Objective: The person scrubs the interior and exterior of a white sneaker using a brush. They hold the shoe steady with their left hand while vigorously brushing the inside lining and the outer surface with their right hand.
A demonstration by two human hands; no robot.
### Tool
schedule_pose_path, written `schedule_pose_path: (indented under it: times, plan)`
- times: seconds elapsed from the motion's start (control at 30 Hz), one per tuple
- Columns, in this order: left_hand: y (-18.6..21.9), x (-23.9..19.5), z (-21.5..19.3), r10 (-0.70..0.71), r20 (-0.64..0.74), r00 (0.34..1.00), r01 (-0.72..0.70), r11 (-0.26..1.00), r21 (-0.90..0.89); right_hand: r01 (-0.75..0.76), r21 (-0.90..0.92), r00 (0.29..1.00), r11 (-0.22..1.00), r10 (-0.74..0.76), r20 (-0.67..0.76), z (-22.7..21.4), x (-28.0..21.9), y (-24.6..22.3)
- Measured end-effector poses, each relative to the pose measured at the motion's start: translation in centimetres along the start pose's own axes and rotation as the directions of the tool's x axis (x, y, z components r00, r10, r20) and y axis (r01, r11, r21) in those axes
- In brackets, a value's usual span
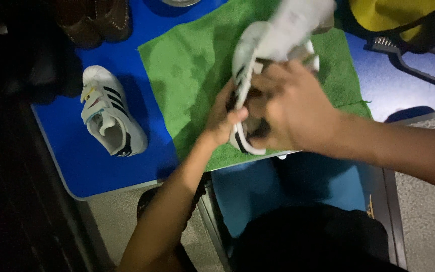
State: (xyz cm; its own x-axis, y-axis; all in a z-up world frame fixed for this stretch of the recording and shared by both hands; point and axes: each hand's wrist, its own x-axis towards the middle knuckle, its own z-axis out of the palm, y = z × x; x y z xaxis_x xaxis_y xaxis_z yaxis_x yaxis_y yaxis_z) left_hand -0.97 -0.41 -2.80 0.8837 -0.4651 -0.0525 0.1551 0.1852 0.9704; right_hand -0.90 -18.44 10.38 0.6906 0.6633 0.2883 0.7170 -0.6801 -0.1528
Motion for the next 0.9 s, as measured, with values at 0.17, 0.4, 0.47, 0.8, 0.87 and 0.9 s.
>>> schedule_pose_path:
  times: [0.17,0.4,0.47,0.8,0.87,0.9]
  plan:
    - [1.0,0.4,-0.5,0.062,0.034,0.997,-0.063,0.997,0.039,-0.049,0.085,0.999,0.995,0.048,0.003,-0.6,0.6,1.4]
    - [0.5,0.6,-0.9,-0.060,0.013,0.998,0.060,0.998,-0.032,-0.063,0.108,0.998,0.992,0.063,0.003,1.2,0.3,3.3]
    - [1.1,0.6,-0.5,-0.036,0.058,0.998,0.043,0.990,-0.132,-0.014,0.078,1.000,0.997,0.015,-0.005,0.7,0.1,2.1]
    - [-6.9,-1.2,-3.3,-0.235,0.016,0.972,0.169,0.646,-0.744,-0.001,0.515,0.972,0.857,0.121,-0.200,-4.5,-0.1,5.1]
    - [-6.5,-1.4,-3.3,-0.217,-0.019,0.976,0.139,0.688,-0.712,0.034,0.640,0.968,0.768,0.135,-0.213,-4.0,0.0,5.2]
    - [-6.2,-1.4,-3.3,-0.201,-0.049,0.978,0.114,0.724,-0.681,0.065,0.749,0.964,0.659,0.154,-0.219,-3.8,-0.1,5.2]
